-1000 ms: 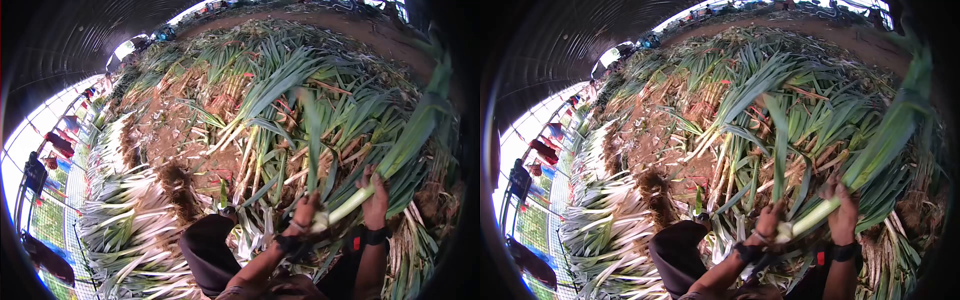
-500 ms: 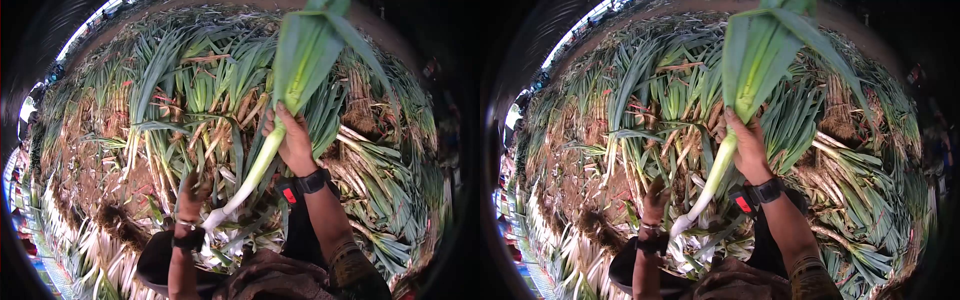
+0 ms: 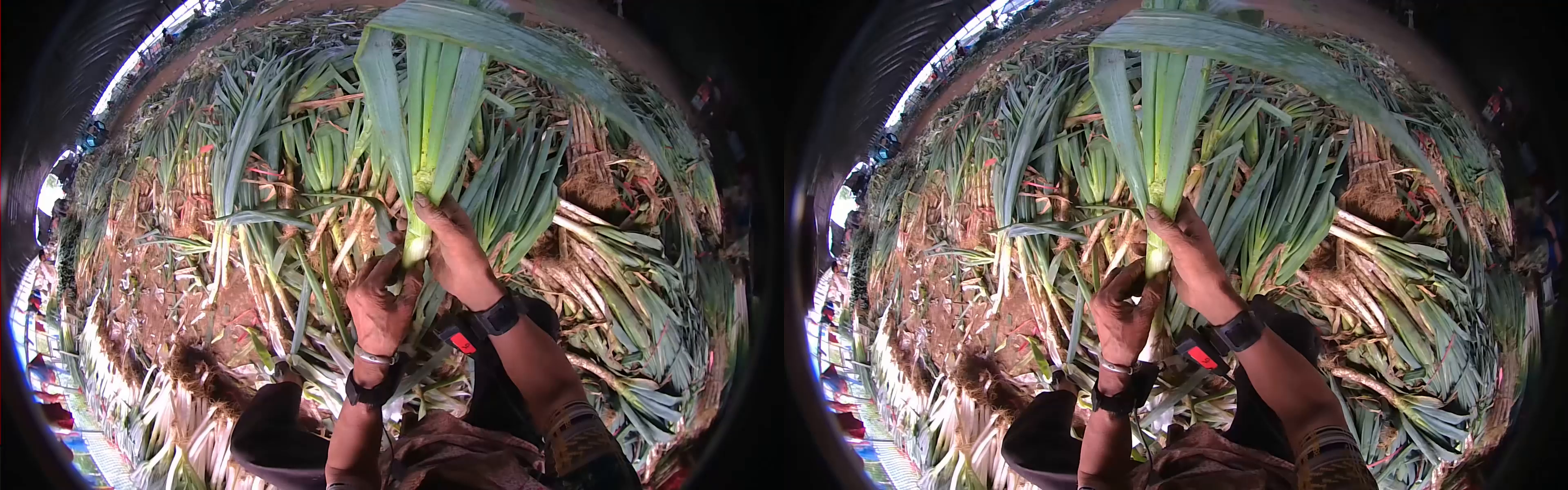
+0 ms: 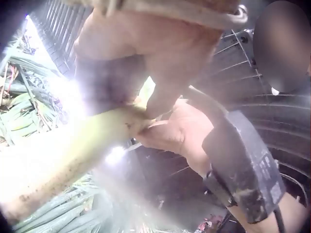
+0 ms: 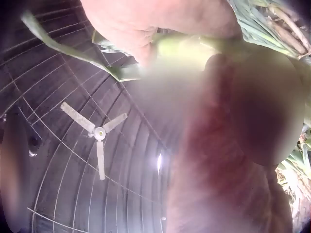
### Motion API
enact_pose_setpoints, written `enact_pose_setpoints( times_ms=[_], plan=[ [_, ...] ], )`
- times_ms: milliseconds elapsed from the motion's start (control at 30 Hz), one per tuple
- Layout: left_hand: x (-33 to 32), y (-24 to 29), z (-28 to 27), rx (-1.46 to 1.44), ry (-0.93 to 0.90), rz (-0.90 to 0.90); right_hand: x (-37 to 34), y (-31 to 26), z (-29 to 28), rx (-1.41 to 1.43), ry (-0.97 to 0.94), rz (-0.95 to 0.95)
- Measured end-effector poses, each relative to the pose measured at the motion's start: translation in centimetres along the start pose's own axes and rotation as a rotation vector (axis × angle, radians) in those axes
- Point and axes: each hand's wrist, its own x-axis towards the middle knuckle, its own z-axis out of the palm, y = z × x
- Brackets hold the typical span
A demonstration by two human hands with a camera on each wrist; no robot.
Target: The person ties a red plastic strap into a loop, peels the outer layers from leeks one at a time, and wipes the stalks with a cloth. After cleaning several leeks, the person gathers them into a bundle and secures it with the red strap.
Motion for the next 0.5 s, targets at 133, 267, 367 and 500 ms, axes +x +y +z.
enact_pose_setpoints(
  times_ms=[133,267,367,500],
  plan=[
    [-0.3,-0.2,-0.9,-0.048,-0.062,-0.038,-0.3,0.1,-0.2,0.011,-0.018,-0.006],
    [-0.6,-0.5,-1.2,-0.229,-0.089,-0.146,-0.5,0.4,0.3,-0.061,0.014,-0.048],
    [-0.4,0.2,-1.8,-0.042,-0.06,-0.044,-0.6,1.7,0.0,-0.113,0.059,0.023],
    [-0.8,-0.4,-2.2,0.12,-0.074,0.132,-0.5,2.4,-0.5,-0.111,0.059,-0.024]
  ],
)
